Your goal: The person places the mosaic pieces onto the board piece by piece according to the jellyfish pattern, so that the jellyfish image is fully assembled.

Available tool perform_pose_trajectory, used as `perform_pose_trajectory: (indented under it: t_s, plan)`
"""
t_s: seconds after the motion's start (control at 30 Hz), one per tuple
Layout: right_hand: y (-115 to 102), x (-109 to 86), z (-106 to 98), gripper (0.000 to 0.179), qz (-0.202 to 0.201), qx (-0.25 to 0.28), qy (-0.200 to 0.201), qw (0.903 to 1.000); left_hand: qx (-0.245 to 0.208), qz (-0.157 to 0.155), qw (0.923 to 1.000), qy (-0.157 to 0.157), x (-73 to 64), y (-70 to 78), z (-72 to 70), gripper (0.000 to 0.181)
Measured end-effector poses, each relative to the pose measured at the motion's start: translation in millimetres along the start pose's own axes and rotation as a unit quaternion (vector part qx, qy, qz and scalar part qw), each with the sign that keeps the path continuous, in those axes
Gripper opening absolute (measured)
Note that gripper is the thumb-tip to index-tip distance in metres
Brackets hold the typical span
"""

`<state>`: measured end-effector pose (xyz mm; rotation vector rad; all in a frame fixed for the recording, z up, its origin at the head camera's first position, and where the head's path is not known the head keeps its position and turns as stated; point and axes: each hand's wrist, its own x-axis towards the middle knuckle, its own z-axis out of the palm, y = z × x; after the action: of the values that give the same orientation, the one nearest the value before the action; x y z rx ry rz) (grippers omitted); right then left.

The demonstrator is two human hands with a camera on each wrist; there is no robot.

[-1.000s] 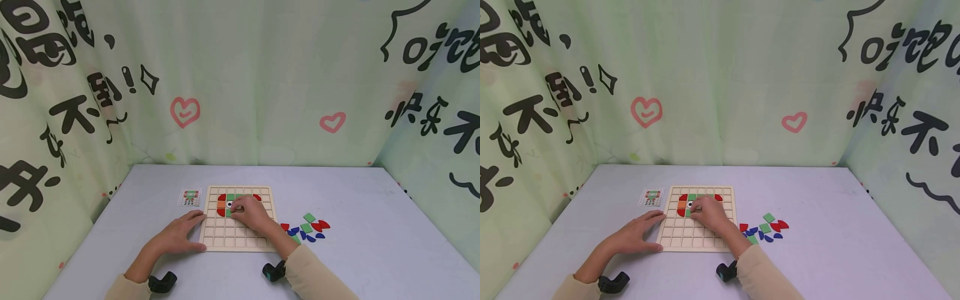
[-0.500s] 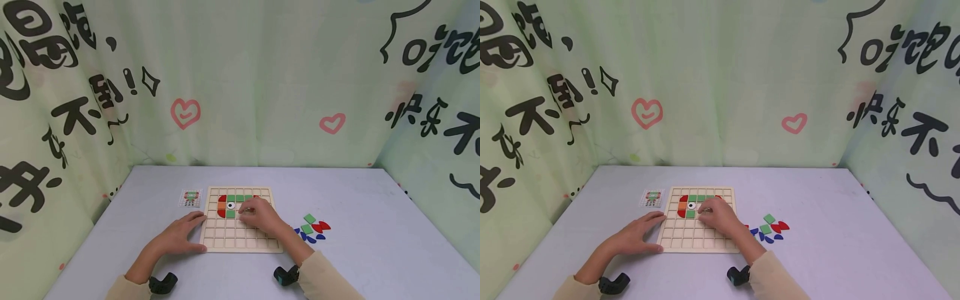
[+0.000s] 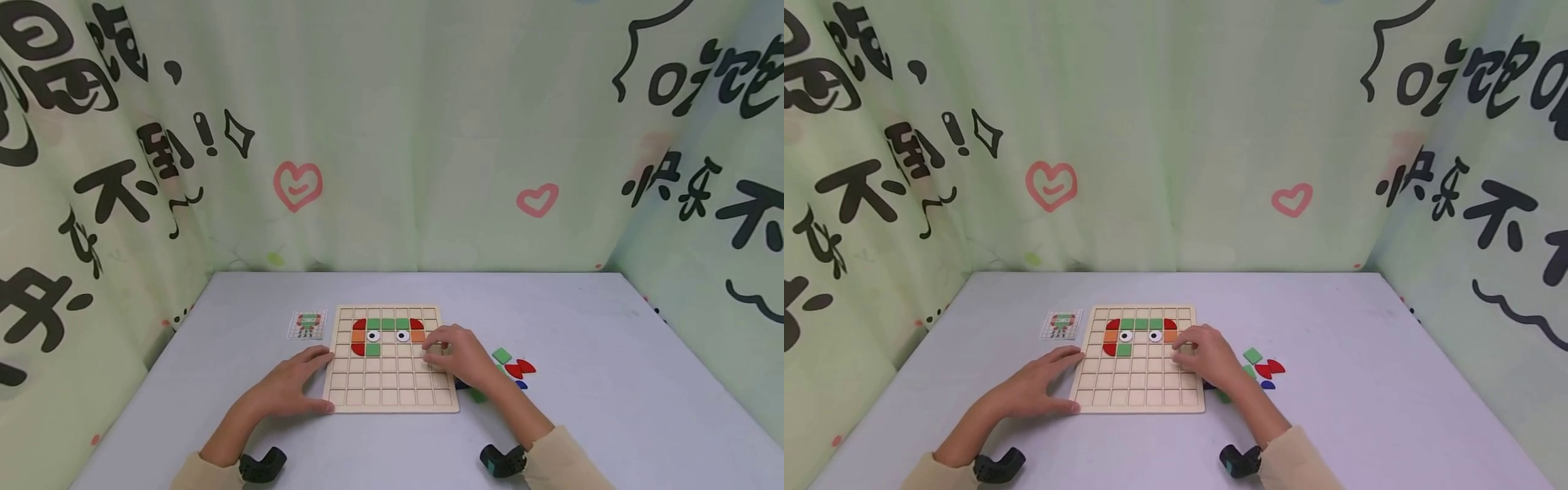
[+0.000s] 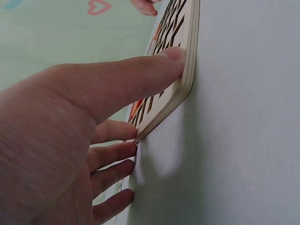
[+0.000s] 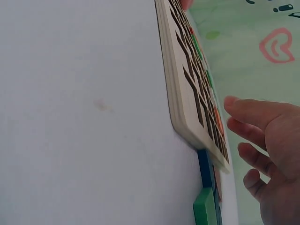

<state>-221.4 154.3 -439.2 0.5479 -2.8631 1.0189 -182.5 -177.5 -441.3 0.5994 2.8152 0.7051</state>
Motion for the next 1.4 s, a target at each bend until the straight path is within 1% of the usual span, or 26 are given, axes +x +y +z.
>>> perform_pose_trajectory:
  t_s: [0.33,0.57,0.73,0.97,1.1,1.27,1.4]
  plan:
    - [20.5,-19.8,-24.5,0.010,0.031,-0.013,0.014,0.9993,0.000,-0.003,1.0000,0.003,0.6,-0.6,1.3,0.087]
    - [35.7,-32.9,-38.4,0.011,0.049,-0.044,0.025,0.9975,0.003,-0.009,1.0000,-0.001,0.4,-2.0,4.0,0.088]
    - [47.8,-42.8,-46.0,0.014,0.064,-0.056,0.035,0.9957,0.001,-0.009,1.0000,-0.001,-0.7,-0.7,2.3,0.088]
    - [66.3,-57.4,-57.3,0.016,0.054,-0.066,0.042,0.9955,0.000,-0.005,1.0000,-0.005,-0.8,1.9,0.0,0.087]
    - [73.3,-63.7,-61.6,0.017,0.048,-0.075,0.048,0.9949,0.000,-0.008,1.0000,-0.006,-0.2,2.7,-0.3,0.087]
    - [78.2,-66.9,-65.8,0.016,0.046,-0.080,0.053,0.9944,-0.005,-0.022,0.9997,-0.008,0.6,3.5,0.5,0.088]
    - [80.8,-66.1,-67.2,0.016,0.055,-0.077,0.061,0.9936,-0.005,-0.022,0.9997,-0.006,0.8,2.5,1.0,0.088]
